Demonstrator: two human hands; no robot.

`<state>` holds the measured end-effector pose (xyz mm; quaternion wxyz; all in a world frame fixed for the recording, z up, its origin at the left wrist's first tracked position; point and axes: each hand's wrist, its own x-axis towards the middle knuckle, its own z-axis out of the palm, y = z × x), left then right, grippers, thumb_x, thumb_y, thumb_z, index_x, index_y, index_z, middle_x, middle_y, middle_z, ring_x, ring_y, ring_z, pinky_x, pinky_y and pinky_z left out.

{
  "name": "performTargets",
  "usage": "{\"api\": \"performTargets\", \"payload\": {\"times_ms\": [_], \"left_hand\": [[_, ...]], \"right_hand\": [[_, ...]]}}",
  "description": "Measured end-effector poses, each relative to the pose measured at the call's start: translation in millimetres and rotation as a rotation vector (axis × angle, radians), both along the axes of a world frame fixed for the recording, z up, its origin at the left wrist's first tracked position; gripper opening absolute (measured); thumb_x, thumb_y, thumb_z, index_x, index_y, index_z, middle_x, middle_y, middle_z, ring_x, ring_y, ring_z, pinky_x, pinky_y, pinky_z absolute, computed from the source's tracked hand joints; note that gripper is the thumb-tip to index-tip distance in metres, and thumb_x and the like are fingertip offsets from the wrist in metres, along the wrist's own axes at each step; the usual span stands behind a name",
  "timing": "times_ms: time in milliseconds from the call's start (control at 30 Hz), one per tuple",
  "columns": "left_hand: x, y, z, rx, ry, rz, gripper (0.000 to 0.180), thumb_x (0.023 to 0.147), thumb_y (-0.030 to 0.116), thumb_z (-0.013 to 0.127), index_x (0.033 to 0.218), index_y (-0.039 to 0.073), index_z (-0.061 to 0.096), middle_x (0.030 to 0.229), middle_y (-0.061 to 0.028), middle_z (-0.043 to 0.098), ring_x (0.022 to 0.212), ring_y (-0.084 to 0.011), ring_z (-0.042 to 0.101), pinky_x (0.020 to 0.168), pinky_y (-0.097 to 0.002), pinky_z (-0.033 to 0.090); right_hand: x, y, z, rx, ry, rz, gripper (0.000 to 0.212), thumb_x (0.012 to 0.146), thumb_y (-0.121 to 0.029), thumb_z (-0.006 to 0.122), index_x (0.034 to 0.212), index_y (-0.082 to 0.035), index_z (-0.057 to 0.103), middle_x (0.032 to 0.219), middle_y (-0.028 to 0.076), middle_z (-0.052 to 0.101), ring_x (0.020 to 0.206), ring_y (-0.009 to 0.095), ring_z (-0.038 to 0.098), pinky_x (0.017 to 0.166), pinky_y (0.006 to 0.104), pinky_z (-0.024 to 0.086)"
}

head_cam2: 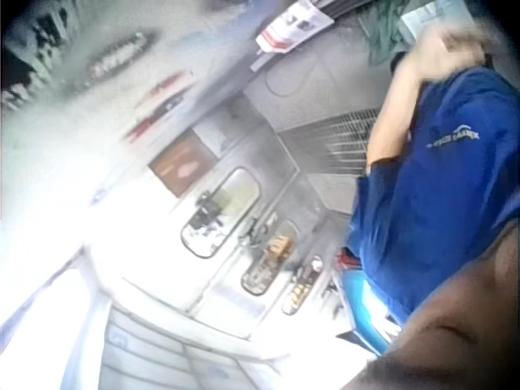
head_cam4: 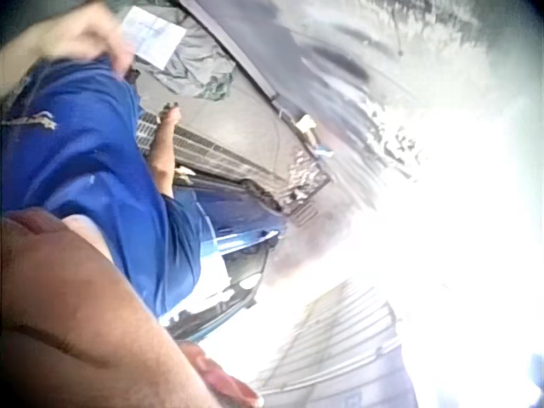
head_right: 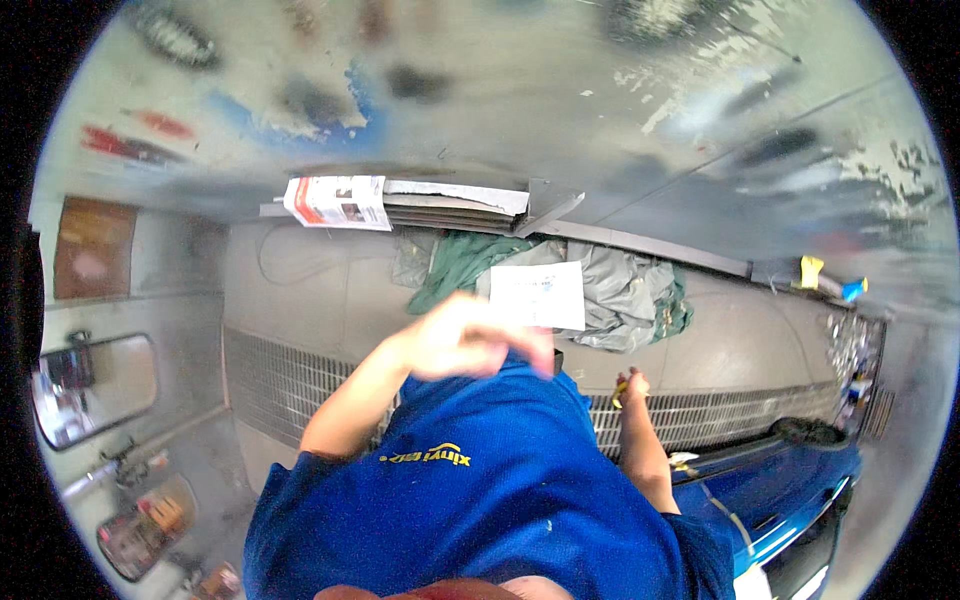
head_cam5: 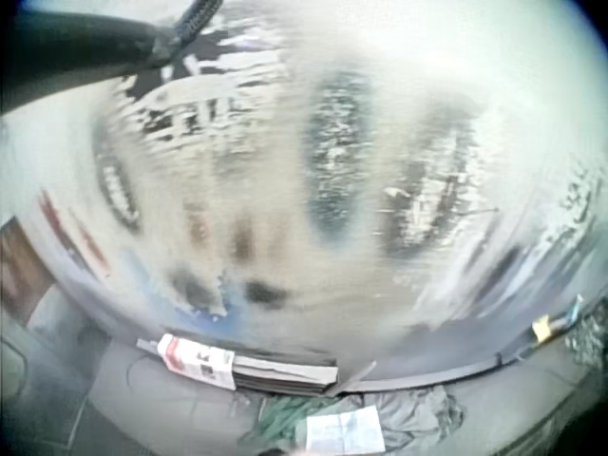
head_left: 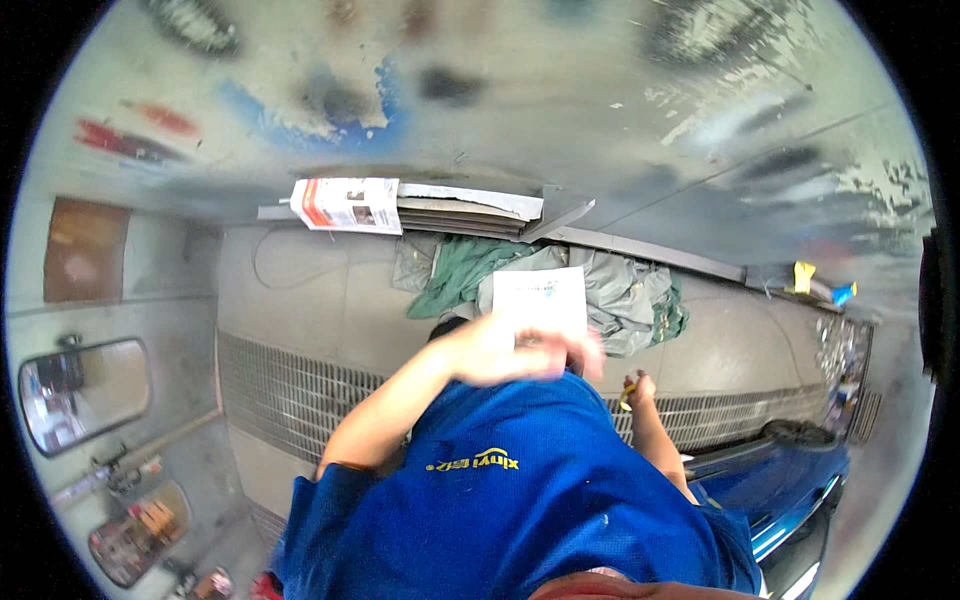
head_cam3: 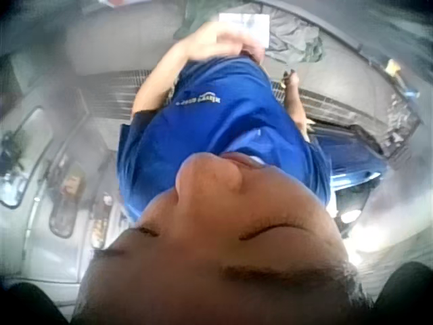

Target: The person tapes sheets of newspaper onto the side and rear window of a blue car using yellow masking tape. They smooth the paper against the vehicle's surface and secure the edges with tape to cover specific areas.

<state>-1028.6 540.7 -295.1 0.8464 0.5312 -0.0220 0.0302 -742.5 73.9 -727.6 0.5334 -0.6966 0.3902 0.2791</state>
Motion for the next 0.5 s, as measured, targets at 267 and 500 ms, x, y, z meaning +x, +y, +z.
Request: {"api": "performTargets", "payload": {"times_ms": [267, 500], "left_hand": [[-54.5, 193.1, -255.4, 1.636, 0.911, 0.766, 0.093, 0.081, 0.051, 0.08, 0.152, 0.003, 0.044, 0.159, -0.0226, 0.04, 0.15, -0.04, 0.032, 0.124, -0.0484, 0.025], [-79.2, 227.5, -307.9, 1.906, 1.04, 0.675, 0.107, 0.082, 0.055, 0.075, 0.158, -0.004, 0.027, 0.164, -0.026, 0.028, 0.152, -0.0435, 0.024, 0.125, -0.0546, 0.018]], "right_hand": [[-132.7, -16.8, 27.6, -0.065, 0.006, -0.334, 0.034, 0.097, -0.017, 0.062, 0.127, -0.003, 0.057, 0.099, 0.018, 0.062, 0.069, 0.03, 0.064, 0.055, 0.0388, 0.053], [-281.8, 36.2, 44.4, -0.055, 0.114, -0.491, 0.048, 0.095, -0.015, 0.063, 0.139, -0.001, 0.051, 0.12, 0.021, 0.063, 0.083, 0.036, 0.07, 0.058, 0.0404, 0.055]]}}
